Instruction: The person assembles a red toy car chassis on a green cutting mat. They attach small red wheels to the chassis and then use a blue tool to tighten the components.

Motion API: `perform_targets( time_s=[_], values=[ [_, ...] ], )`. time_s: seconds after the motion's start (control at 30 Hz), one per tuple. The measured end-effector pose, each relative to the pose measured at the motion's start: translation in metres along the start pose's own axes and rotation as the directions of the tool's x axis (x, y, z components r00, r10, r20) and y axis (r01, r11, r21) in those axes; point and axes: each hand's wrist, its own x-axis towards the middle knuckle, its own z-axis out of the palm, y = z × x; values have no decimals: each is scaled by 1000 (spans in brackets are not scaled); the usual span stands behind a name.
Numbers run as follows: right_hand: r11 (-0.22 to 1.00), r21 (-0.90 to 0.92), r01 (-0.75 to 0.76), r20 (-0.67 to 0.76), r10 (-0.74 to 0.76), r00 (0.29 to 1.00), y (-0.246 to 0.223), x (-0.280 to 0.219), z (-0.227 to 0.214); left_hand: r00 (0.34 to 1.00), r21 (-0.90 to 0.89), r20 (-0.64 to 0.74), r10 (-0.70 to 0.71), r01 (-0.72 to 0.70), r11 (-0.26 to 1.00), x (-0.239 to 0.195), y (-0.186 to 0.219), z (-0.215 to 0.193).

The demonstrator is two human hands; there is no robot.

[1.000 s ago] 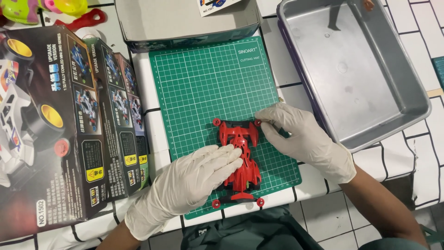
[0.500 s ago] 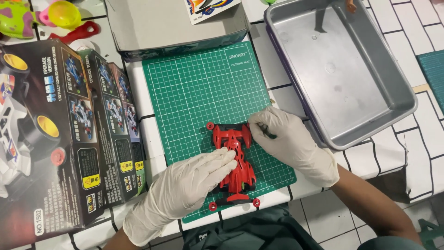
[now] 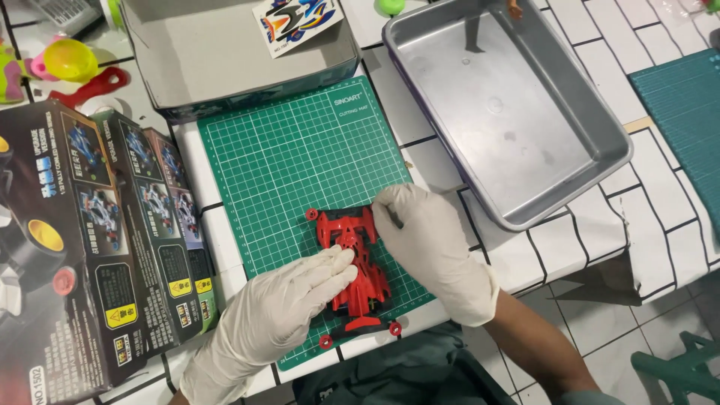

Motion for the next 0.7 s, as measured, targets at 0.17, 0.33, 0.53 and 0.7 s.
perform_targets(
  time_s=[0.17,0.33,0.53,0.7],
  values=[
    [981,78,-179,39,176,984,-14,-12,-41,998,28,-26,52,-51,998,10,6,-10],
    [951,197,-238,-159,271,949,25,-9,-111,989,116,-97,111,-100,988,20,19,-18],
    [867,-167,-469,-345,394,852,173,87,-152,907,372,-364,-215,352,859,39,54,-8],
    [817,-187,-545,-305,479,823,211,118,-142,647,560,-123,-753,671,485,61,61,11]
  ],
)
